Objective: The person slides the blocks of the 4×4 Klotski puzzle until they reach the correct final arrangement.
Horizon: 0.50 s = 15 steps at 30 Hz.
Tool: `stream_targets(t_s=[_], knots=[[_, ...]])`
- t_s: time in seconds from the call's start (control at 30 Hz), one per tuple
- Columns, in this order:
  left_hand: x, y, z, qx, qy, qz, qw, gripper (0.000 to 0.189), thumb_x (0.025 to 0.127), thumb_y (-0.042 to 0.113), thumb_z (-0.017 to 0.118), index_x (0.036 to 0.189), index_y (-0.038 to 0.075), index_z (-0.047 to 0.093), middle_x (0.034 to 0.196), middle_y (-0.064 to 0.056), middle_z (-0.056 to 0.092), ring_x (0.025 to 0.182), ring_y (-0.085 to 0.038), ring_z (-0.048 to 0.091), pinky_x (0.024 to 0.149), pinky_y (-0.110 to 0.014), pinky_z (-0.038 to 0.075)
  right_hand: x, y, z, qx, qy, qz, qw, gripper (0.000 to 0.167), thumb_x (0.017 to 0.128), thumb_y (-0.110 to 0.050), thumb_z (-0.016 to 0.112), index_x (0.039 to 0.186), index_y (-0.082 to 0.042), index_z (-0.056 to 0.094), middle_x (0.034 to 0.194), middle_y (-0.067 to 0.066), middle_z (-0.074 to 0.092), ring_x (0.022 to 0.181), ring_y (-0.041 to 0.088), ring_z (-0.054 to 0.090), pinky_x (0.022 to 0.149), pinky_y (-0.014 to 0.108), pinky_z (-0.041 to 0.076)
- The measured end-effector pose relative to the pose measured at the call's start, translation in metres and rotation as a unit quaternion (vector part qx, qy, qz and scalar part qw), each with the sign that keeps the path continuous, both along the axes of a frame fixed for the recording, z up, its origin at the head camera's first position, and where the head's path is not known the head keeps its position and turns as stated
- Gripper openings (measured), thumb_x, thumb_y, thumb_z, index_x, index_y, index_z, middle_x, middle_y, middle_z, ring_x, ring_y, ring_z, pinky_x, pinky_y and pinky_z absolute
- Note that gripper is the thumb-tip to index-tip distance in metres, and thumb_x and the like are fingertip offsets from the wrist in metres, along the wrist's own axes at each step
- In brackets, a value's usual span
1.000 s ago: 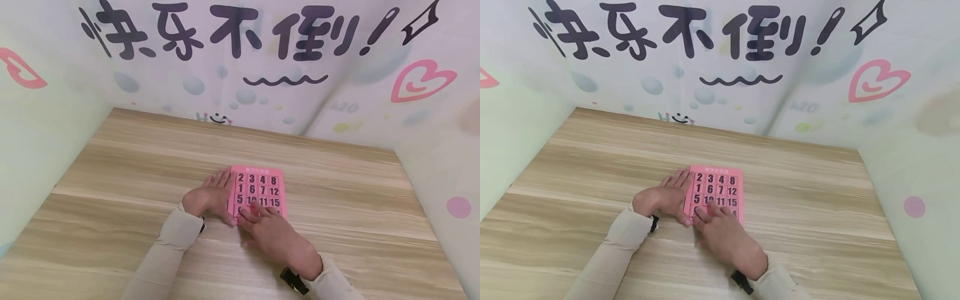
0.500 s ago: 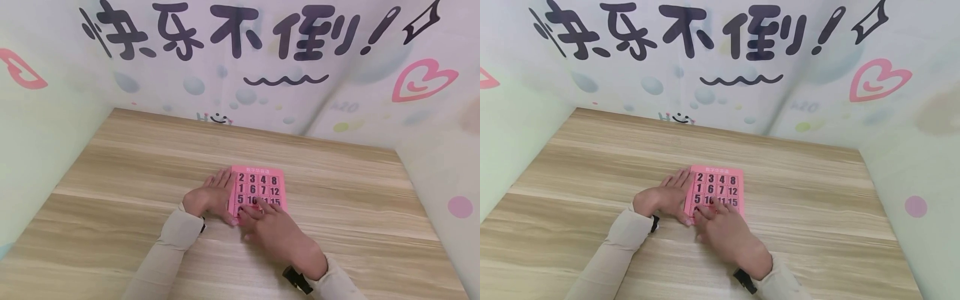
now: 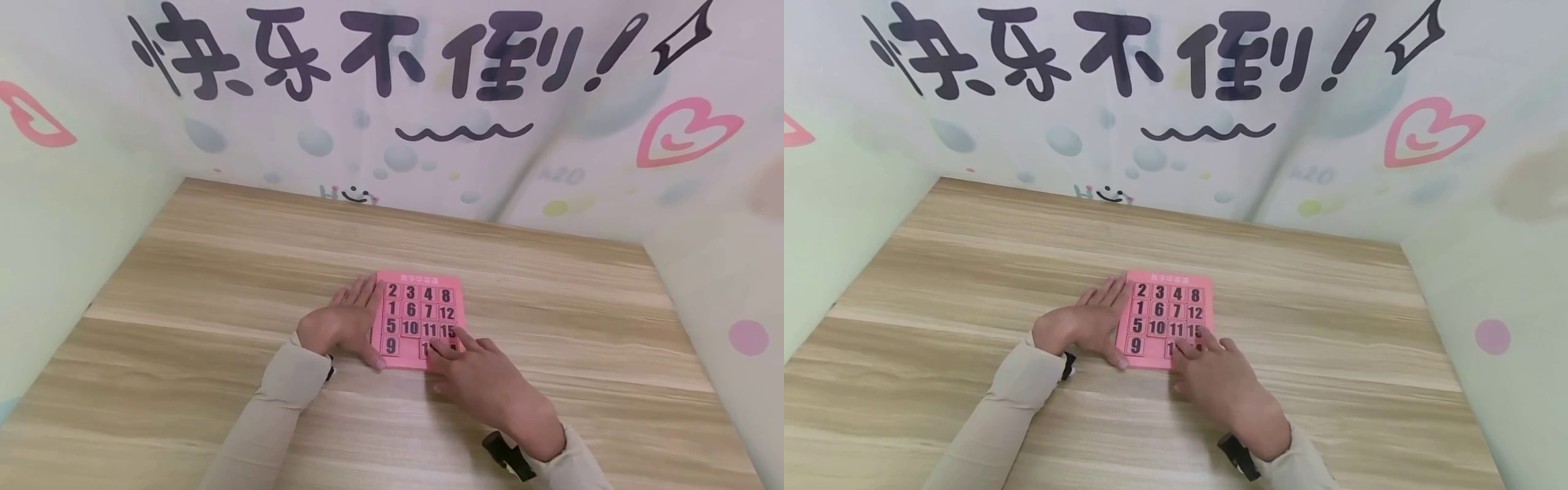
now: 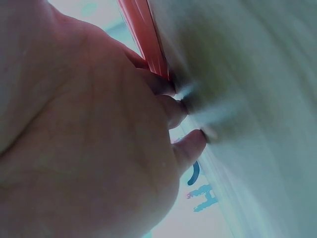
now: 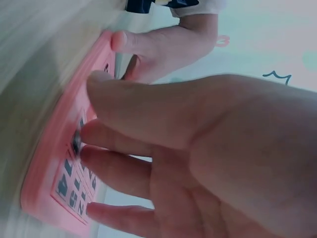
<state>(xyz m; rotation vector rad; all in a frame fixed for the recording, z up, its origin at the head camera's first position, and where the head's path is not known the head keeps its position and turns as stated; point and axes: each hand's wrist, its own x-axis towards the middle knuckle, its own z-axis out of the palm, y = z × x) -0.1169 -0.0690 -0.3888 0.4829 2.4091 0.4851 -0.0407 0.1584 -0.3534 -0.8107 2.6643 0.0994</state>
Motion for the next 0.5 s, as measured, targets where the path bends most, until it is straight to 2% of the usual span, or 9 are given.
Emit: stream_targets(t_s=[0.5], knots=[[-0.0004, -0.0004, -0.0007, 0.004, 0.000, -0.004, 1.0000, 0.142, 0.066, 0.049, 0.088, 0.158, 0.005, -0.011, 0.163, -0.013, -0.022, 0.151, -0.029, -0.018, 0.124, -0.048, -0.006, 0.0032, -0.0031, -0.0036, 0.013, 0.021, 0.022, 0.9994, 0.048, 0.095, -0.040, 0.062, 0.139, -0.018, 0.060, 0.148, 0.001, 0.052, 0.143, 0.035, 0.038, 0.111, 0.054, 0.039]])
